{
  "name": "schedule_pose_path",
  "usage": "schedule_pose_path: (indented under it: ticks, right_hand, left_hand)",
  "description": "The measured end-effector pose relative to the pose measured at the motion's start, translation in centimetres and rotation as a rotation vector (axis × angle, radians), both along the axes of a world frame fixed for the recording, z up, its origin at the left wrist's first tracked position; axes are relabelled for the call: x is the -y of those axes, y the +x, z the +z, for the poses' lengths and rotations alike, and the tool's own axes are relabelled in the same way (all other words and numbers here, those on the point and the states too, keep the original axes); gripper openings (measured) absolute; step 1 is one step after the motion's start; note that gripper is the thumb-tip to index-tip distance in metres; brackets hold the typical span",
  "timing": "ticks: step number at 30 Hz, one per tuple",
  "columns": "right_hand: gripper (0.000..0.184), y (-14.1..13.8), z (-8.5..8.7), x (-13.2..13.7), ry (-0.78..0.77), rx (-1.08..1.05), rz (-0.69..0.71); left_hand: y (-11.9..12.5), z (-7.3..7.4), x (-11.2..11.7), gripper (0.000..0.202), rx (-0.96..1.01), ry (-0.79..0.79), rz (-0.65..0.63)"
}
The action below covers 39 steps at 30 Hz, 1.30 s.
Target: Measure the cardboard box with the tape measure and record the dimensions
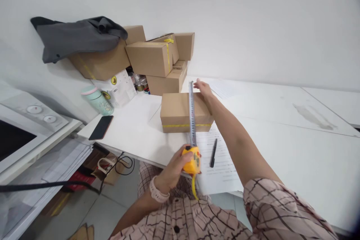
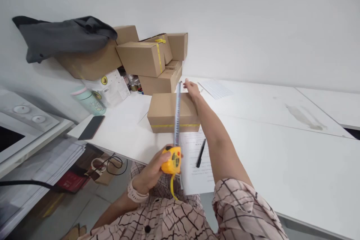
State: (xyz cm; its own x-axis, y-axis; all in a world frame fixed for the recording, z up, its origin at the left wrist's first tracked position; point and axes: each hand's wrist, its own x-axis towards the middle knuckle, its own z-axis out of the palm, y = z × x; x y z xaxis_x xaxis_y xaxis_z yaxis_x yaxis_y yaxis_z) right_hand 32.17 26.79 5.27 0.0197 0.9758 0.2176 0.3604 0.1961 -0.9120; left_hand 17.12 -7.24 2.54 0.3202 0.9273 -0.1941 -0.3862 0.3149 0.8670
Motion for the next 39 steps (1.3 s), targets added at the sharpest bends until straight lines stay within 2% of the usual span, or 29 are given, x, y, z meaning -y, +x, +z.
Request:
schedule_pose_path:
  ticks: [3, 6, 7, 9, 12, 15, 18, 21, 24, 26, 29, 32, 34, 36, 39]
  right_hand:
    - [0.056, 3.8, -0.3, 2.8, -0.010, -0.214, -0.098]
    - [0.057, 6.9, -1.8, 7.2, -0.184, -0.221, -0.117]
    - [0.059, 7.4, -2.3, 8.8, -0.255, -0.218, -0.094]
    - [0.063, 7.8, -3.0, 11.5, -0.341, -0.245, -0.003]
    - [0.065, 7.3, -2.1, 14.0, -0.335, -0.221, 0.116]
    - [0.067, 6.5, 0.7, 14.4, -0.223, -0.056, 0.153]
    - [0.062, 5.8, 3.1, 13.5, -0.078, 0.266, 0.125]
    - [0.051, 5.0, 4.0, 11.9, 0.014, 0.592, -0.005]
    - [0.040, 4.2, 3.9, 9.7, 0.165, 0.734, -0.043]
    - [0.035, 3.7, 3.9, 8.2, 0.217, 0.718, 0.021]
    - [0.036, 3.0, 4.0, 6.4, 0.153, 0.600, 0.078]
    - [0.042, 2.2, 4.1, 5.6, 0.086, 0.549, 0.007]
    - [0.052, 1.6, 4.0, 5.4, 0.080, 0.546, -0.047]
    - [0.063, 1.2, 3.9, 5.3, 0.093, 0.535, -0.076]
    - [0.070, 0.7, 3.5, 4.9, 0.100, 0.517, -0.105]
  left_hand:
    - [-3.3, -0.7, -1.4, 0.052, -0.179, 0.153, 0.184]
    - [-6.3, -2.3, -4.0, 0.053, -0.328, 0.282, 0.434]
    - [-7.0, -2.7, -4.9, 0.054, -0.351, 0.290, 0.461]
    - [-8.2, -3.3, -6.5, 0.054, -0.359, 0.273, 0.427]
    - [-9.5, -2.5, -8.1, 0.055, -0.337, 0.248, 0.333]
    - [-10.6, -0.3, -9.0, 0.054, -0.319, 0.309, 0.327]
    - [-11.2, 1.9, -10.0, 0.053, -0.322, 0.372, 0.316]
    - [-10.8, 3.6, -10.8, 0.052, -0.364, 0.383, 0.325]
    - [-9.2, 4.1, -10.4, 0.050, -0.373, 0.439, 0.374]
    - [-7.5, 3.6, -9.4, 0.050, -0.353, 0.469, 0.347]
    - [-4.5, 1.4, -7.3, 0.049, -0.314, 0.426, 0.198]
    - [-1.9, -1.7, -5.2, 0.047, -0.277, 0.321, 0.070]
    - [-0.6, -3.4, -4.0, 0.046, -0.258, 0.251, 0.029]
    - [0.1, -4.6, -3.1, 0.045, -0.231, 0.205, 0.008]
    - [0.6, -5.3, -2.1, 0.044, -0.201, 0.178, -0.005]
